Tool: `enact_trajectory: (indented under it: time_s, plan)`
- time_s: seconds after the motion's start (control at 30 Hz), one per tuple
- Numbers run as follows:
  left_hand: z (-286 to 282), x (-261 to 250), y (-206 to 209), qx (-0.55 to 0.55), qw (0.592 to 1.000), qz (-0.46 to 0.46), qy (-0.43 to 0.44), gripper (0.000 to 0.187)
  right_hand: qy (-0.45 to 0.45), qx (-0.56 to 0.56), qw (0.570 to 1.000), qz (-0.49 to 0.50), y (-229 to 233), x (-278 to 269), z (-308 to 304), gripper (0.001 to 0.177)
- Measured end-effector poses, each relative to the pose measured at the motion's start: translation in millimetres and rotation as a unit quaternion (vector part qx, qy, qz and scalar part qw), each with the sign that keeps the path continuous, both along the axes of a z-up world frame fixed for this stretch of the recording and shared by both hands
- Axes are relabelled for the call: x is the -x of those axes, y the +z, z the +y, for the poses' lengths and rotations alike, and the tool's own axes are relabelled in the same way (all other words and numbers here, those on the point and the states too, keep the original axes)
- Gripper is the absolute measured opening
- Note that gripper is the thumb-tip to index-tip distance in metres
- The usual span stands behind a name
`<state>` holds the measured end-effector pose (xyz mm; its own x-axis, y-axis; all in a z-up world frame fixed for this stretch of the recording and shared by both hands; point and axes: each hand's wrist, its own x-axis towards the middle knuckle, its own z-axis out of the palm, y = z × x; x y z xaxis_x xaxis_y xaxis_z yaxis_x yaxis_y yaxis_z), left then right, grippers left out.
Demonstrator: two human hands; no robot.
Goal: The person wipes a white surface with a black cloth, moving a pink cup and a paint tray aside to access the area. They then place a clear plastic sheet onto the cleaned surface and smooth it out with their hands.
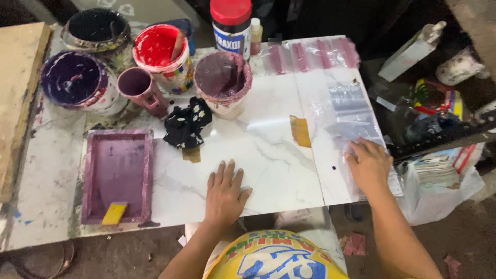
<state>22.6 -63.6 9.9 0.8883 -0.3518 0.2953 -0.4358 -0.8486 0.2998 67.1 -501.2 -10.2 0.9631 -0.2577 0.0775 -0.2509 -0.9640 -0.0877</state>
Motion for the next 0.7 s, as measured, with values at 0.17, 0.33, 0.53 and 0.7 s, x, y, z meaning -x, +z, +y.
enact_trajectory:
  time_s: [0.17,0.33,0.53,0.7]
  plan:
    - [-1.0,-1.2,3.3,-0.028,0.998,0.054,0.002,0.055,0.114,0.085,0.962,-0.235,-15.2,2.2,-8.3,0.012]
    - [0.2,-4.2,7.5,-0.060,0.989,0.136,-0.002,0.066,0.146,0.121,0.940,-0.283,-13.1,-4.1,-18.0,0.014]
    - [12.5,-14.4,2.2,-0.051,0.989,0.140,-0.012,0.073,0.164,0.117,0.922,-0.332,10.2,2.2,-22.3,0.013]
    - [41.1,-52.9,42.7,-0.128,0.964,0.185,0.144,0.072,0.202,0.072,0.899,-0.383,26.5,2.7,-22.3,0.019]
